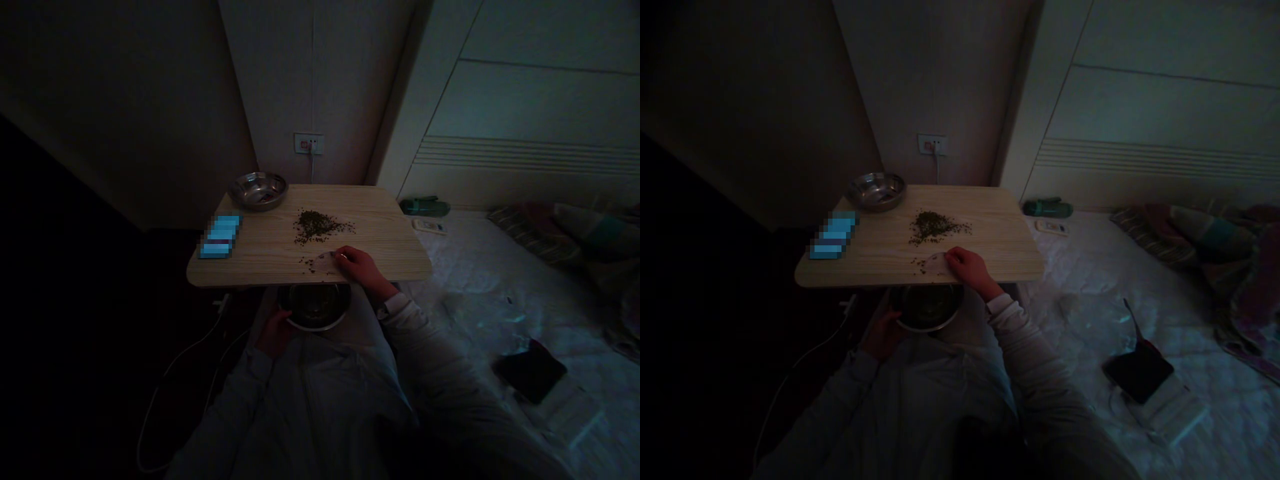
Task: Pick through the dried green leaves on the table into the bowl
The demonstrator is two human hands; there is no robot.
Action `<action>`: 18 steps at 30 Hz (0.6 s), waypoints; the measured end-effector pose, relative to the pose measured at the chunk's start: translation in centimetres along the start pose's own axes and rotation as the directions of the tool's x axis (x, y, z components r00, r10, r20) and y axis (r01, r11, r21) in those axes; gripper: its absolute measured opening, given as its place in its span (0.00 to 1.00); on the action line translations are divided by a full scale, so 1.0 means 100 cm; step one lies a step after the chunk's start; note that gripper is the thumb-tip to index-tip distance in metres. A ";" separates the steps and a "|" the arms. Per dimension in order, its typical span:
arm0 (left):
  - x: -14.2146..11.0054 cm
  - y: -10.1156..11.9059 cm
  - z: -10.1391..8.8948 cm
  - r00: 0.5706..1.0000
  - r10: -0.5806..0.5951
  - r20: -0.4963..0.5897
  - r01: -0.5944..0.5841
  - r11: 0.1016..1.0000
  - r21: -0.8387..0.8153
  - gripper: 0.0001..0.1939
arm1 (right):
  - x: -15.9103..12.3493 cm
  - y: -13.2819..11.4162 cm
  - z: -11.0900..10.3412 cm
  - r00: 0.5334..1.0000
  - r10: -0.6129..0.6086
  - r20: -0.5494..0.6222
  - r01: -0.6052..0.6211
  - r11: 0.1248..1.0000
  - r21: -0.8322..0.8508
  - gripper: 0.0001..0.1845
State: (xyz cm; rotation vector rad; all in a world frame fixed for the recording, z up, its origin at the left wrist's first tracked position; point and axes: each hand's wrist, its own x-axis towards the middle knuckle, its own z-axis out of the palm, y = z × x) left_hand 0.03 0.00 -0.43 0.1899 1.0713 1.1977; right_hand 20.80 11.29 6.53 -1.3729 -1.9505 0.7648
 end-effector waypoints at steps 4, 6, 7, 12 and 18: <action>0.000 0.000 0.000 0.999 0.050 0.001 -0.050 0.999 -0.010 0.19 | -0.001 -0.001 -0.001 1.000 0.000 0.010 0.000 1.000 -0.005 0.13; 0.000 0.000 0.000 0.999 0.030 -0.015 -0.030 1.000 0.000 0.16 | -0.001 -0.001 -0.001 1.000 -0.008 0.016 0.008 1.000 0.000 0.13; 0.000 0.000 0.000 1.000 0.020 -0.020 -0.019 1.000 0.005 0.15 | -0.001 -0.001 -0.001 1.000 -0.011 0.020 0.011 1.000 0.005 0.13; -0.001 0.000 0.000 0.999 0.037 0.002 -0.037 0.999 -0.004 0.18 | -0.001 -0.001 -0.001 0.999 -0.007 0.033 0.007 1.000 0.008 0.13; 0.002 -0.002 -0.002 1.000 0.005 0.000 -0.005 1.000 -0.018 0.18 | -0.002 -0.002 -0.002 0.998 -0.031 0.058 0.030 0.999 0.017 0.13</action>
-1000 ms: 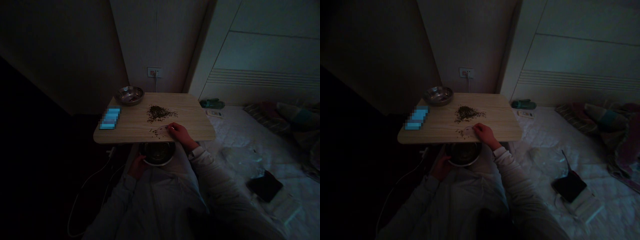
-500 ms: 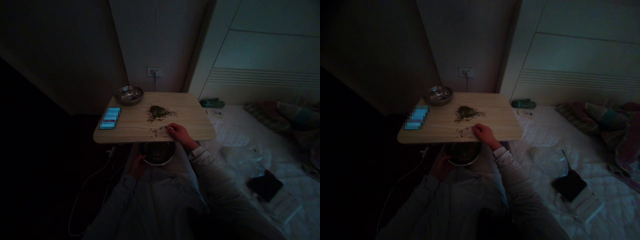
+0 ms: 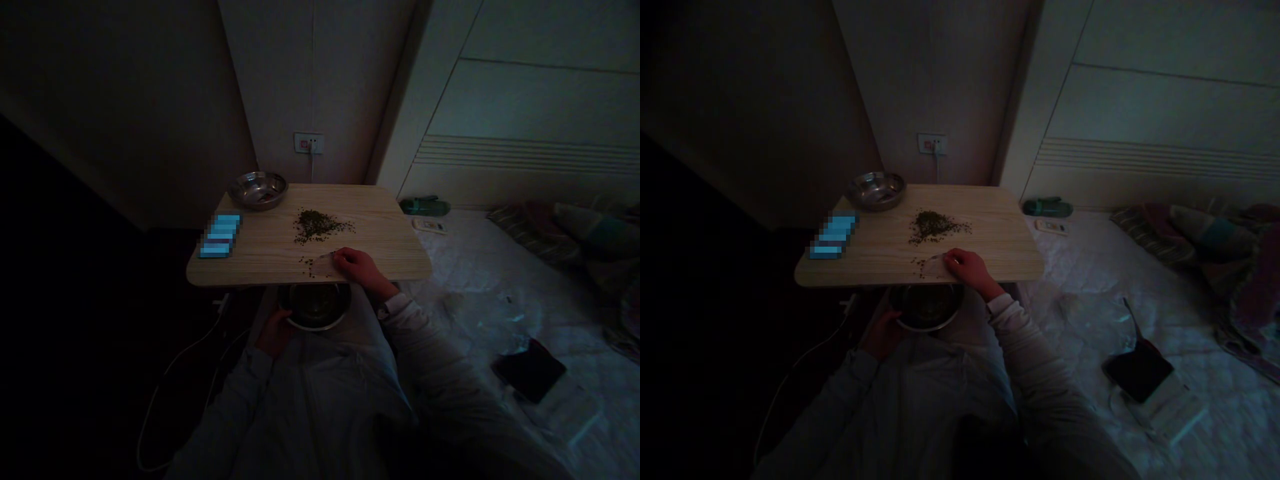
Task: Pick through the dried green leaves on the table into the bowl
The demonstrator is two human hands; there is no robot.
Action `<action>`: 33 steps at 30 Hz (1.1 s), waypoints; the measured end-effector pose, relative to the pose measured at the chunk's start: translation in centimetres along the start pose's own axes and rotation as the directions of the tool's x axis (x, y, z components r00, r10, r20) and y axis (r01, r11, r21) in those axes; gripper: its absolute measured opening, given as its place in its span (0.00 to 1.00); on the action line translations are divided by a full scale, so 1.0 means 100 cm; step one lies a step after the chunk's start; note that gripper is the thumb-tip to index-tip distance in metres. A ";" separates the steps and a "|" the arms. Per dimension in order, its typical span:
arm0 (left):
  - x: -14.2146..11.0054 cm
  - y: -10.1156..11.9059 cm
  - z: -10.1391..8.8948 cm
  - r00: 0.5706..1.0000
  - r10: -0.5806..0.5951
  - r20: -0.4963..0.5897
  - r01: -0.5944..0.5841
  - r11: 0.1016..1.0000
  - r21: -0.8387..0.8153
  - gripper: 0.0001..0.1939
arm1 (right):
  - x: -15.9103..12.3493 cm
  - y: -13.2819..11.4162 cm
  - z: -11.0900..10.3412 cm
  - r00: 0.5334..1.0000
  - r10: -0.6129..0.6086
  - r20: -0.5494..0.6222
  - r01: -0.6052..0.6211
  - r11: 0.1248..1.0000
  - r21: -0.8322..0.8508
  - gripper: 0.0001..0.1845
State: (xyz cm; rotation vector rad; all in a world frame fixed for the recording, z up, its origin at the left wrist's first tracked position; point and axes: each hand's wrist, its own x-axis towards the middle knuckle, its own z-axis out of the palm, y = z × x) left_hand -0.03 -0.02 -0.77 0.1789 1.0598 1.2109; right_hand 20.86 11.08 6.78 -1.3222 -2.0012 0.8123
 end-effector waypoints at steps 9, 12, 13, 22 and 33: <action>-0.002 0.002 0.001 1.000 0.012 0.010 -0.013 0.999 0.045 0.16 | -0.001 -0.002 -0.001 1.000 -0.007 0.026 0.006 0.999 0.044 0.13; -0.001 0.001 0.001 1.000 0.030 0.006 -0.030 0.999 0.029 0.16 | -0.001 -0.002 -0.002 0.999 -0.005 0.035 0.003 0.998 0.060 0.13; 0.000 0.000 0.000 1.000 0.029 0.003 -0.029 0.999 0.027 0.16 | -0.001 -0.002 -0.002 0.999 -0.006 0.039 0.004 0.998 0.069 0.13; -0.002 0.001 0.001 0.999 0.029 0.026 -0.029 0.999 0.025 0.23 | -0.001 -0.003 -0.002 0.996 -0.018 0.082 0.011 0.996 0.086 0.14; 0.000 0.000 0.001 1.000 0.013 0.002 -0.013 1.000 0.015 0.19 | 0.006 0.003 0.000 0.999 0.038 0.004 -0.037 0.954 0.298 0.16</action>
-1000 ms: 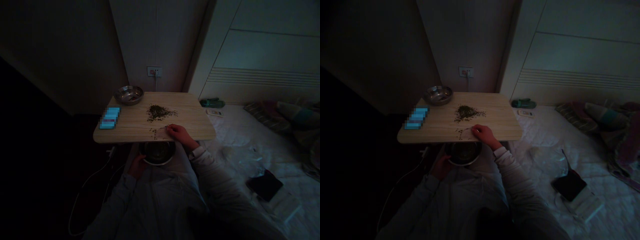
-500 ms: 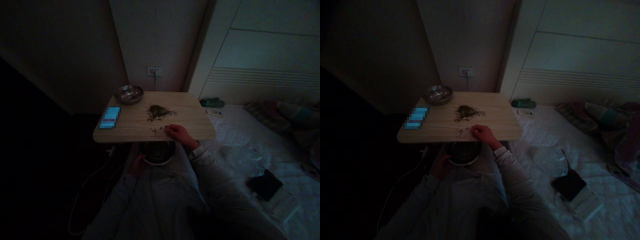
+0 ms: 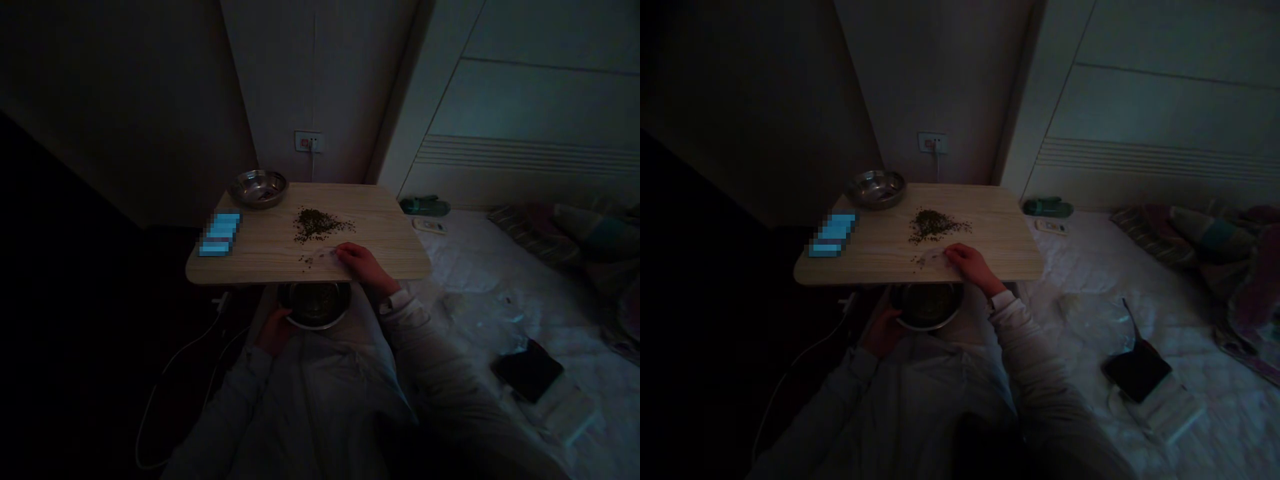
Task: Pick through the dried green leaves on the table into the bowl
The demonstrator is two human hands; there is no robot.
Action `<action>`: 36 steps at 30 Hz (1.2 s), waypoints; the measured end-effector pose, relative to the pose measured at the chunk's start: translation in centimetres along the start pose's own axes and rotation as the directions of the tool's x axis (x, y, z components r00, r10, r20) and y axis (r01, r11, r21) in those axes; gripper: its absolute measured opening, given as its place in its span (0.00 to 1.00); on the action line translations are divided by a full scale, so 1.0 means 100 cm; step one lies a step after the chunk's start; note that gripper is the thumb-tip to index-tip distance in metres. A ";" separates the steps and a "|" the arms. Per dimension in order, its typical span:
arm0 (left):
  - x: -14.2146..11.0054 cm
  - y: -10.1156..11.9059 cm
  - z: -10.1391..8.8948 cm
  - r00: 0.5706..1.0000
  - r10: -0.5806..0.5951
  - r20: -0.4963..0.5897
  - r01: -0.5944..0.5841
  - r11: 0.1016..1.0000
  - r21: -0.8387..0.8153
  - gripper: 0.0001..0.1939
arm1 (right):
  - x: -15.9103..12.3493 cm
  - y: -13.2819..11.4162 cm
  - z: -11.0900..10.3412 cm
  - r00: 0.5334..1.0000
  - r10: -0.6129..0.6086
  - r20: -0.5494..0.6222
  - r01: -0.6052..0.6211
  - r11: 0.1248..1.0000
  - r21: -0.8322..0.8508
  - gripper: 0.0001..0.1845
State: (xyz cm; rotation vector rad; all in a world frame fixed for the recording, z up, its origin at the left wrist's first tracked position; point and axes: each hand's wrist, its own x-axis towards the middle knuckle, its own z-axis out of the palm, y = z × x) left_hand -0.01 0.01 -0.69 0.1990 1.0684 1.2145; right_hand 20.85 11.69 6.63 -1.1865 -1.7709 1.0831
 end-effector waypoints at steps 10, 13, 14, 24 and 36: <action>0.001 -0.001 -0.001 1.000 0.001 -0.006 -0.001 1.000 0.003 0.16 | 0.017 0.003 0.014 0.990 -0.024 -0.137 -0.002 0.982 -0.187 0.13; 0.001 -0.001 -0.002 1.000 -0.004 0.004 0.004 1.000 -0.006 0.16 | 0.016 0.002 0.015 0.990 -0.020 -0.142 -0.010 0.979 -0.206 0.13; 0.001 -0.001 -0.002 1.000 -0.006 -0.001 0.006 1.000 -0.009 0.16 | 0.016 0.002 0.015 0.990 -0.019 -0.140 -0.011 0.977 -0.211 0.13; -0.001 0.001 0.000 1.000 -0.004 -0.013 0.004 1.000 -0.030 0.17 | 0.012 0.004 0.014 0.991 -0.045 -0.126 0.013 0.970 -0.243 0.12; 0.000 0.000 0.000 0.999 0.030 -0.014 -0.031 0.997 -0.066 0.17 | 0.012 0.006 0.014 0.992 -0.045 -0.114 0.022 0.980 -0.196 0.12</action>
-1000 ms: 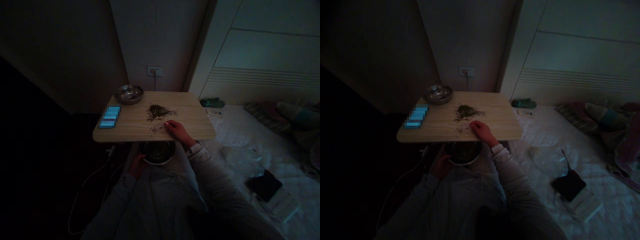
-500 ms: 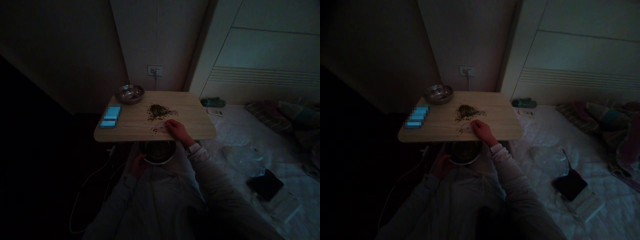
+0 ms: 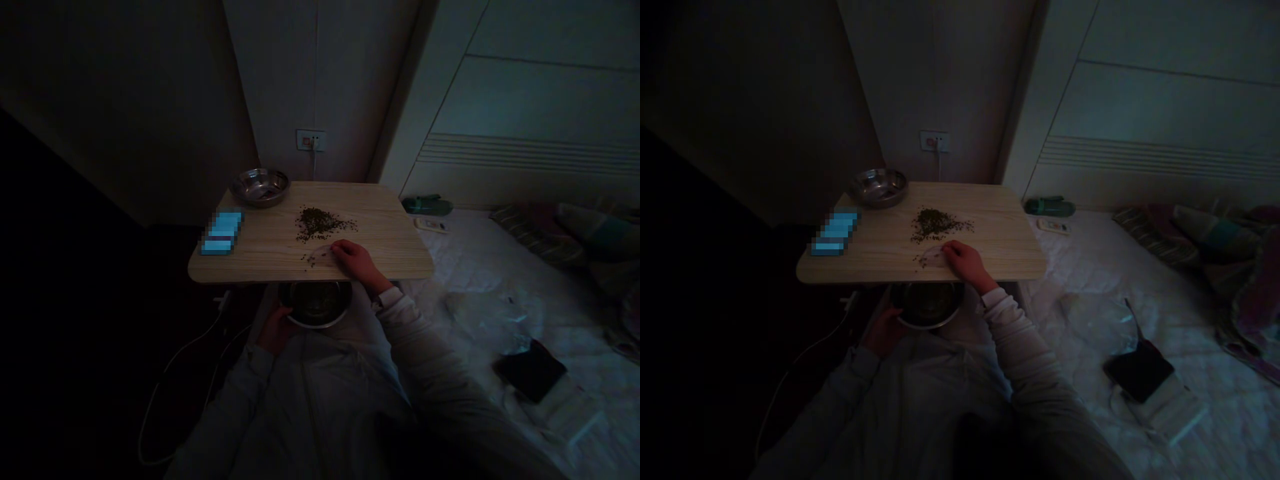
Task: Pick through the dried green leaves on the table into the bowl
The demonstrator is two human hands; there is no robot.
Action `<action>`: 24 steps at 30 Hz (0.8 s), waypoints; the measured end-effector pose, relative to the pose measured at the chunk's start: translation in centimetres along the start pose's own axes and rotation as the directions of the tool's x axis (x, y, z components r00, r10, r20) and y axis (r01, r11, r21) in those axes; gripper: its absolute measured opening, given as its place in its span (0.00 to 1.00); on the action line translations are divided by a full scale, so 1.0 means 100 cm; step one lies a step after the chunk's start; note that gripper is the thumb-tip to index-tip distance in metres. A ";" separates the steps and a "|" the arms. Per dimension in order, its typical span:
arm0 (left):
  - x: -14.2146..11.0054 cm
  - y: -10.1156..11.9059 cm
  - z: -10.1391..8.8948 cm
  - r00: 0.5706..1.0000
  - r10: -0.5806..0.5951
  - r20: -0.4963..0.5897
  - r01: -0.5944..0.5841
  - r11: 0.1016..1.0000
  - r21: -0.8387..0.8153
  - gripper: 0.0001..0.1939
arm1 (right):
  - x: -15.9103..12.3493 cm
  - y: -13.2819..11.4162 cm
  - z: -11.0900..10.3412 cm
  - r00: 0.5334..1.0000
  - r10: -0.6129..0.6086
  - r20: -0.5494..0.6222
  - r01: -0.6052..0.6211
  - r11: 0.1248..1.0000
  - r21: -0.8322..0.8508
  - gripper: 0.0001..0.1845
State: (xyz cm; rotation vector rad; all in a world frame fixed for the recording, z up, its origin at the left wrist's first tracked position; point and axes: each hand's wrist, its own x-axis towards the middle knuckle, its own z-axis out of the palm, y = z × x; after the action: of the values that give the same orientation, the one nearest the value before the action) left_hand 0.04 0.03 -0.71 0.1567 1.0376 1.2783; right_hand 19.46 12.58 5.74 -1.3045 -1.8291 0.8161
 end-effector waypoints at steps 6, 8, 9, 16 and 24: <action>0.001 0.000 -0.001 1.000 0.000 0.010 0.000 1.000 0.006 0.16 | 0.001 -0.002 0.000 1.000 0.013 -0.023 -0.013 1.000 0.021 0.12; 0.000 0.000 -0.001 1.000 -0.009 0.014 0.009 1.000 0.009 0.17 | 0.001 -0.002 0.000 1.000 0.011 -0.017 -0.011 1.000 0.004 0.12; 0.001 0.000 -0.001 1.000 -0.017 0.015 0.017 1.000 0.013 0.17 | 0.001 -0.002 0.000 1.000 0.009 -0.013 -0.009 1.000 -0.005 0.12; 0.002 -0.001 -0.005 0.999 0.003 0.045 -0.005 0.999 0.033 0.19 | 0.000 -0.003 -0.001 1.000 0.014 0.018 -0.013 0.999 -0.031 0.13; -0.002 0.002 0.000 1.000 -0.026 -0.008 0.026 0.999 0.045 0.15 | -0.002 -0.004 -0.001 0.999 0.016 0.030 -0.015 0.998 -0.059 0.12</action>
State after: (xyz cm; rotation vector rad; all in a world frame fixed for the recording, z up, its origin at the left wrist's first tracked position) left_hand -0.08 -0.02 -0.49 0.1721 1.0720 1.2337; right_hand 19.35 12.32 6.06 -1.3513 -1.8815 0.8000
